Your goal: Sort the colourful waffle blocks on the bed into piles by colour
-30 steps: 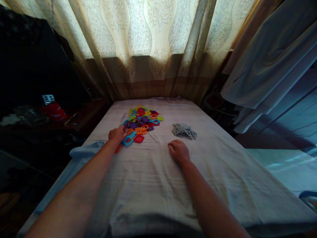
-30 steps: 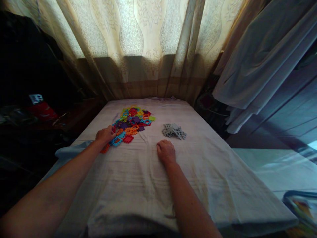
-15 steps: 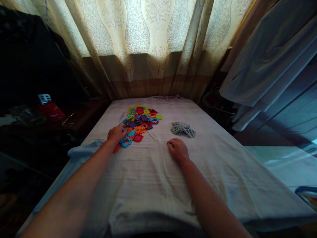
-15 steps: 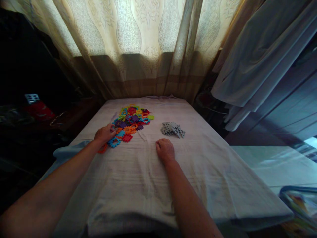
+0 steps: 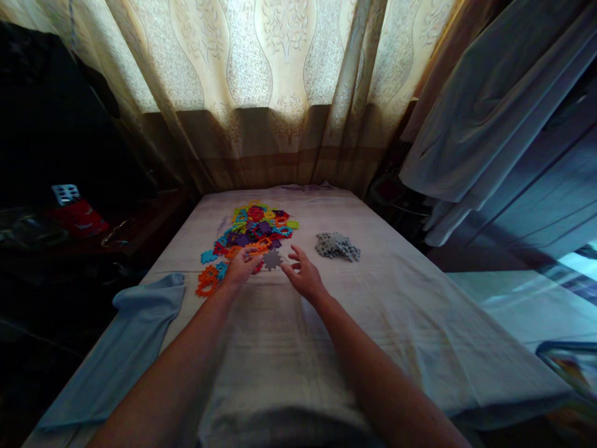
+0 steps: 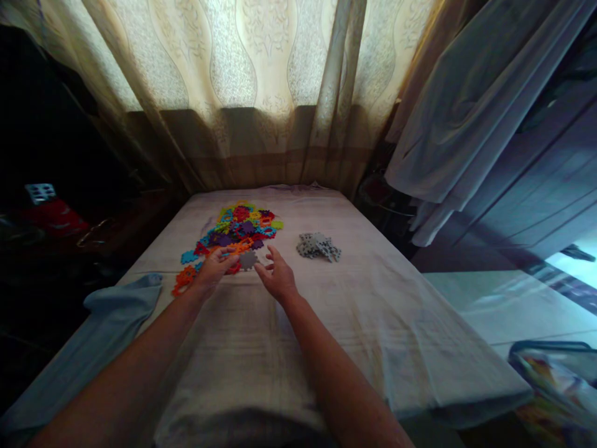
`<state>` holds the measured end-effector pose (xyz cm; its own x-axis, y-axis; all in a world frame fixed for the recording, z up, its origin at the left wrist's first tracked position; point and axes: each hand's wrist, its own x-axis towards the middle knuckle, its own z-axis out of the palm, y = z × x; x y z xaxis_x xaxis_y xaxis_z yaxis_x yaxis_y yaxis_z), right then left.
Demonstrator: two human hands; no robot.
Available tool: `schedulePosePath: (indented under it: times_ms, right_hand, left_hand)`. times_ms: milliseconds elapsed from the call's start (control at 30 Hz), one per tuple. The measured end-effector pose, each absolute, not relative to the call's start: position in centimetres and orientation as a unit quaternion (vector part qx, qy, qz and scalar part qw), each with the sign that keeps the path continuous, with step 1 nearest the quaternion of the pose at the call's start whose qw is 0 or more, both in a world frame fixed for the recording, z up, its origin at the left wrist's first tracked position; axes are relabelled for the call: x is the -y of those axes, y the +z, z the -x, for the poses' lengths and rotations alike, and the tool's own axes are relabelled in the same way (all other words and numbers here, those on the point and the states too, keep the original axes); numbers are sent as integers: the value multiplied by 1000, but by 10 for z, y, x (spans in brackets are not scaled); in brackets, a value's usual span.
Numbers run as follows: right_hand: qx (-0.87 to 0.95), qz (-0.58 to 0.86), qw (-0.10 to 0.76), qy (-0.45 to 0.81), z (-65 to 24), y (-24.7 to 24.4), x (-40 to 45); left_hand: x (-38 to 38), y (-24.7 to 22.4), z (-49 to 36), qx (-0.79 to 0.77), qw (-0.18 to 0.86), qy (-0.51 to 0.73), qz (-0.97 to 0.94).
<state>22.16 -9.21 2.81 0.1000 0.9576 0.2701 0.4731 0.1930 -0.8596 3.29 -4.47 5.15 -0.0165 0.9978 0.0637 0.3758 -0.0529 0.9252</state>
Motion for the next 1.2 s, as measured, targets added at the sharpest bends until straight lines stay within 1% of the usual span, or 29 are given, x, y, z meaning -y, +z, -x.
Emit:
schedulePosePath:
  times_ms: [100, 167, 233, 333, 467, 567, 633, 733, 833, 1033, 1200]
  right_hand:
    - [612, 562, 477, 286, -218, 30, 79]
    - [610, 578, 479, 252, -232, 34, 69]
    - [594, 627, 466, 193, -256, 40, 60]
    - [570, 712, 395, 109, -298, 49, 51]
    - [595, 751, 285, 21, -333, 48, 54]
    - [588, 762, 265, -57, -339, 35, 62]
    - [599, 755, 253, -84, -337, 27, 66]
    - [616, 758, 209, -57, -332, 21, 62]
    - [587, 789, 180, -8, -331, 21, 48]
    - [564, 807, 176, 0, -341, 21, 1]
    - [533, 825, 188, 3, -357, 20, -46]
  left_hand:
    - [50, 36, -60, -553, 415, 417, -590]
    - [51, 29, -68, -543, 423, 422, -590]
    - [51, 23, -67, -538, 417, 434, -591]
    - [56, 14, -58, -536, 401, 452, -590]
    - [62, 5, -49, -526, 398, 465, -591]
    - [64, 4, -49, -520, 399, 469, -593]
    - [65, 5, -50, -517, 399, 468, -595]
    - [66, 6, -49, -518, 403, 468, -591]
    - [68, 6, -48, -520, 411, 486, -569]
    - [71, 6, -46, -535, 437, 519, -504]
    - [71, 11, -41, -556, 416, 543, -472]
